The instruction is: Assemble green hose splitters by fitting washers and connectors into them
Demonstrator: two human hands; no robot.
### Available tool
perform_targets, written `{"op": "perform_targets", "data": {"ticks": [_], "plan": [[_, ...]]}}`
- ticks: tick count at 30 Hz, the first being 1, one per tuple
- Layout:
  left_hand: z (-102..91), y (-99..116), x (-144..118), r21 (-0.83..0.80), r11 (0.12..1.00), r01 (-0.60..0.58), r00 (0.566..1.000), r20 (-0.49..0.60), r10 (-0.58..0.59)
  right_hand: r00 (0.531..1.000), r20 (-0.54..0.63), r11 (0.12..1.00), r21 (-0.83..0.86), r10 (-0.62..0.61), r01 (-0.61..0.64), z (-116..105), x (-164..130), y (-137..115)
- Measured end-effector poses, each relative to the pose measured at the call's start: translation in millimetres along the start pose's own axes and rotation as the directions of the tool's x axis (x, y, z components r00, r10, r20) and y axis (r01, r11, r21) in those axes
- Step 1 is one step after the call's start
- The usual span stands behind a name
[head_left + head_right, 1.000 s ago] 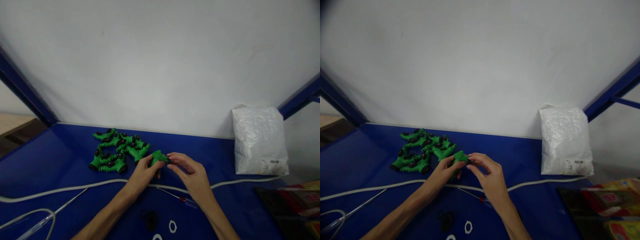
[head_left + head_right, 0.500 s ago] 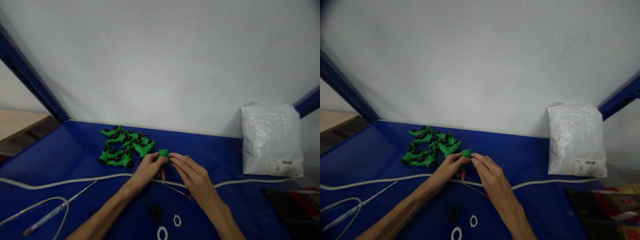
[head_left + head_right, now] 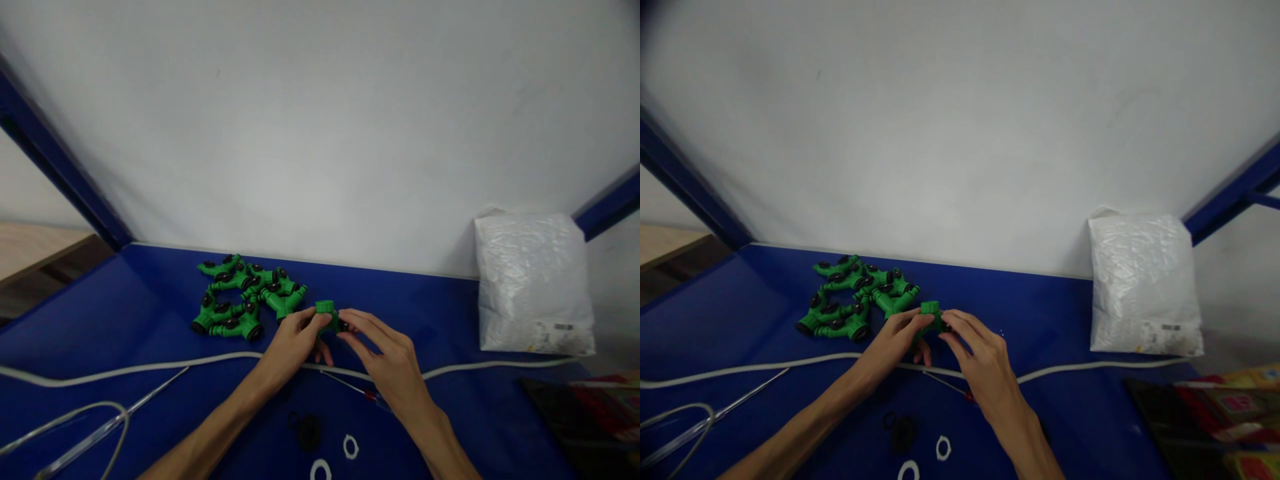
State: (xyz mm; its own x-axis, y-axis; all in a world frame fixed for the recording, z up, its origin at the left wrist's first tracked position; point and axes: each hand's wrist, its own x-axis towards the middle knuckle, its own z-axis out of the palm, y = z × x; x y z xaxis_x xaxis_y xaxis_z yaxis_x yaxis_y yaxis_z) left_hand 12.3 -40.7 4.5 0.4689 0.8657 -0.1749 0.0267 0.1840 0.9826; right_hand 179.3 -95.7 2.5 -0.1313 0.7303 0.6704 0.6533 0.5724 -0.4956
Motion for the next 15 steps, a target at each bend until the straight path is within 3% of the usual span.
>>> {"op": "perform_targets", "data": {"ticks": [15], "plan": [[-3.5,-12,1,0.111,0.991,0.081,0.995,-0.071,-0.073,0.998,-0.029,0.996,0.066,0.056,-0.054,8,-1,2]]}}
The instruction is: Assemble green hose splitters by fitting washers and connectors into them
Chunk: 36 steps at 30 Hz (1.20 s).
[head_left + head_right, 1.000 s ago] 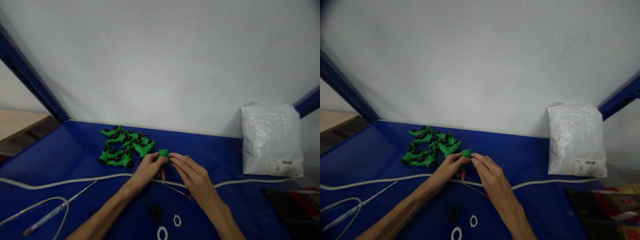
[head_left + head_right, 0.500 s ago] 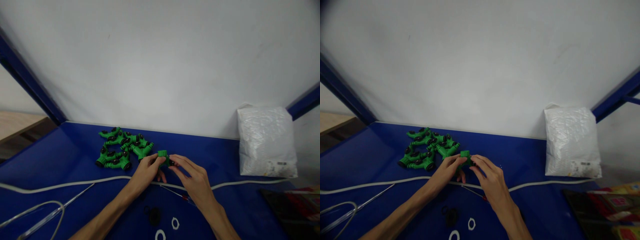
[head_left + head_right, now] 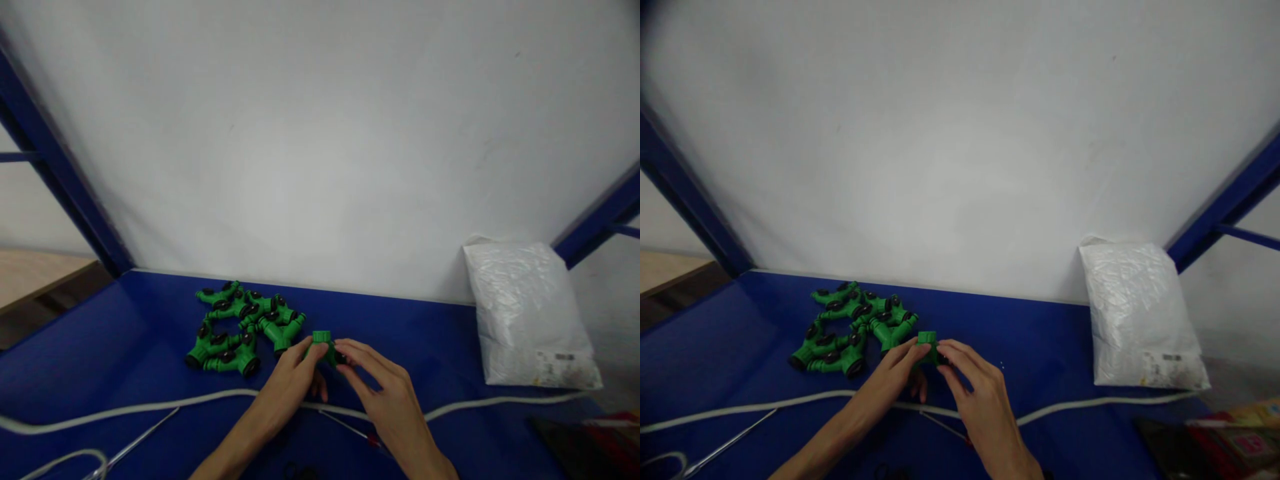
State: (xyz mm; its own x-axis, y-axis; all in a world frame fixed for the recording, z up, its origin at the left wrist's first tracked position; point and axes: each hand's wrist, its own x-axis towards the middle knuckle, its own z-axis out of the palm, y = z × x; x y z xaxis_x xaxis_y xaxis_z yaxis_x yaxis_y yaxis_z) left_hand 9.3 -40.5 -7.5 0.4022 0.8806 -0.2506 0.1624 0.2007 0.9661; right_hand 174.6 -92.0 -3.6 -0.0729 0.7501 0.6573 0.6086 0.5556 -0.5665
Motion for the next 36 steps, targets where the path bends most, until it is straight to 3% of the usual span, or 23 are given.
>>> {"op": "perform_targets", "data": {"ticks": [7,15,23,29,36], "plan": [[-1.4,2,-1,0.007,1.0,0.003,1.0,0.007,-0.003,1.0,-0.003,1.0,-0.017,0.02,-0.02,2,0,1],[-2.4,-8,9,-0.138,0.99,0.019,0.995,0.101,-0.006,1.0,0.015,0.999,-0.038,-0.025,0.026,-3,4,-5],[1.2,-4,7,-0.232,0.972,0.018,0.991,0.131,0.013,0.999,-0.016,0.999,-0.017,0.046,-0.046,-1,3,-8],[5.9,7,-1,-0.201,0.969,-0.145,0.981,0.1,0.168,0.993,-0.005,0.993,0.006,0.122,-0.122,-1,2,-11],[3.0,8,-1,-0.18,0.961,-0.21,0.965,0.119,0.233,0.994,-0.015,0.989,-0.098,0.109,-0.11,-4,6,-12]]}}
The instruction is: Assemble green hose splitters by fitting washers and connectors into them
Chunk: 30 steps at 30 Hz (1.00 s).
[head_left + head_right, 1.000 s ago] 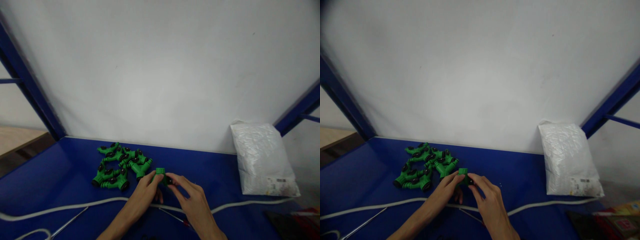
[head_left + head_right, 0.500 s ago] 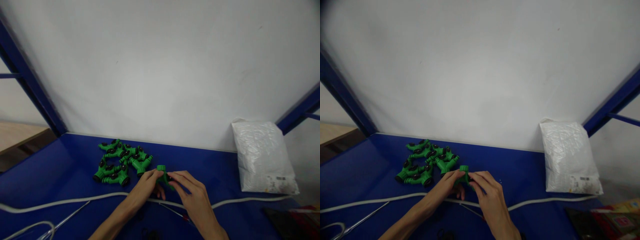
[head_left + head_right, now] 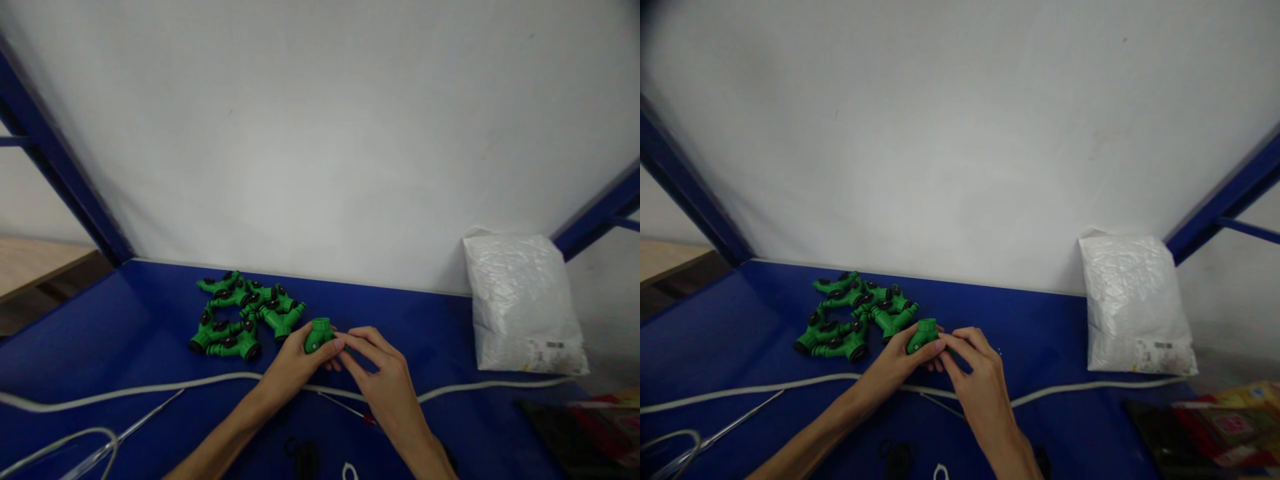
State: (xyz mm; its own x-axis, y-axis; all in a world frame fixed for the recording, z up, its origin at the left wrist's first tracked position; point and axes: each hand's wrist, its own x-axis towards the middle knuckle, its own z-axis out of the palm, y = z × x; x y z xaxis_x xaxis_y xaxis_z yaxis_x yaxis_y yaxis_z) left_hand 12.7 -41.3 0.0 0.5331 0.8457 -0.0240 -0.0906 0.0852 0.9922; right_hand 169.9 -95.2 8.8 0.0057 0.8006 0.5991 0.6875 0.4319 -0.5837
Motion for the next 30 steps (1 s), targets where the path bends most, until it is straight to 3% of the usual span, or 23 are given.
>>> {"op": "perform_targets", "data": {"ticks": [6,10,13,16,21,25,30], "plan": [[-3.6,8,1,-0.084,0.995,0.051,0.992,-0.109,-0.06,0.994,0.095,0.971,-0.225,-0.062,0.082,-34,-28,-3],[-6.4,8,3,-0.253,0.964,0.083,0.98,-0.155,-0.125,0.956,0.222,0.851,-0.447,-0.193,0.275,-50,-61,-3],[-5.9,11,2,-0.336,0.936,0.101,0.976,-0.149,-0.158,0.94,0.269,0.796,-0.511,-0.21,0.324,-51,-72,-3],[-3.7,15,0,-0.351,0.93,0.109,0.976,-0.142,-0.168,0.94,0.244,0.83,-0.45,-0.239,0.328,-55,-71,-8],[-1.7,15,0,-0.359,0.928,0.096,0.974,-0.16,-0.163,0.952,0.227,0.893,-0.356,-0.204,0.276,-84,-57,-27],[-1.1,13,1,-0.355,0.931,0.086,0.975,-0.162,-0.152,0.956,0.198,0.864,-0.416,-0.218,0.283,-97,-41,-36],[0.9,15,0,-0.341,0.936,0.08,0.977,-0.158,-0.141,0.92,0.189,0.787,-0.477,-0.342,0.391,-86,-28,-37]]}}
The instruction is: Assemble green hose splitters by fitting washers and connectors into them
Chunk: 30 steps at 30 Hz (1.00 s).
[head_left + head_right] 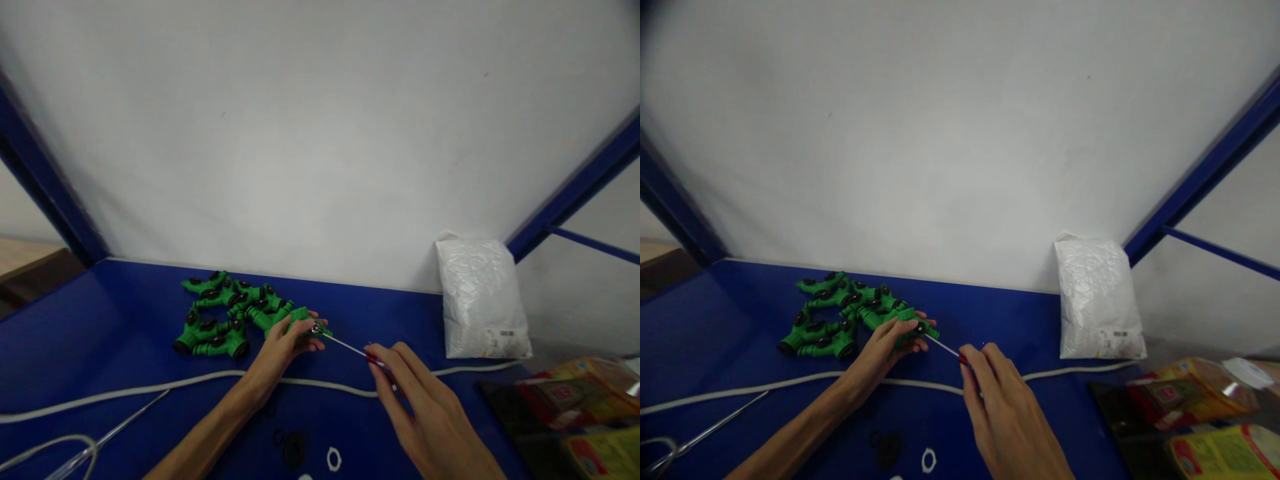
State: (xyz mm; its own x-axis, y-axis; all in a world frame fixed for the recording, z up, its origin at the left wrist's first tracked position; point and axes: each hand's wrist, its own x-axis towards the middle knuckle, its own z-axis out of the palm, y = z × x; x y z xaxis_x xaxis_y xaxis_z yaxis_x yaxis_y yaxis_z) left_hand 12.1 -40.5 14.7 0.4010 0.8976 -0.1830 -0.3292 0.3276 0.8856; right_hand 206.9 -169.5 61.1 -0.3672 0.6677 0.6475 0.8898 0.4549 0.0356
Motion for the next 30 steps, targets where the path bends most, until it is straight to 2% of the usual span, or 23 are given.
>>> {"op": "perform_targets", "data": {"ticks": [5,13,15,20,24,28,30], "plan": [[-0.3,-2,0,0.011,1.0,-0.012,1.0,0.017,0.012,0.986,0.058,0.957,-0.236,-0.158,0.167,5,11,-6],[-5.4,-9,5,0.02,1.0,-0.011,0.999,0.049,0.01,0.97,0.081,0.917,-0.317,-0.227,0.241,7,16,-7],[-7.5,-12,7,0.025,0.999,-0.027,0.998,0.05,0.026,0.971,0.112,0.911,-0.339,-0.209,0.235,6,18,-8],[-11.3,-18,12,0.125,0.986,-0.108,0.994,0.031,0.105,0.973,0.229,0.945,-0.312,-0.024,0.097,8,25,-15],[-11.3,-21,13,0.225,0.964,-0.141,0.99,0.015,0.141,0.963,0.261,0.931,-0.33,-0.066,0.154,11,29,-19],[-9.7,-20,11,0.284,0.95,-0.13,0.99,-0.008,0.138,0.95,0.31,0.941,-0.313,-0.027,0.129,16,30,-18],[-8.6,-18,9,0.306,0.945,-0.113,0.991,-0.035,0.13,0.947,0.316,0.936,-0.312,-0.057,0.161,20,24,-14]]}}
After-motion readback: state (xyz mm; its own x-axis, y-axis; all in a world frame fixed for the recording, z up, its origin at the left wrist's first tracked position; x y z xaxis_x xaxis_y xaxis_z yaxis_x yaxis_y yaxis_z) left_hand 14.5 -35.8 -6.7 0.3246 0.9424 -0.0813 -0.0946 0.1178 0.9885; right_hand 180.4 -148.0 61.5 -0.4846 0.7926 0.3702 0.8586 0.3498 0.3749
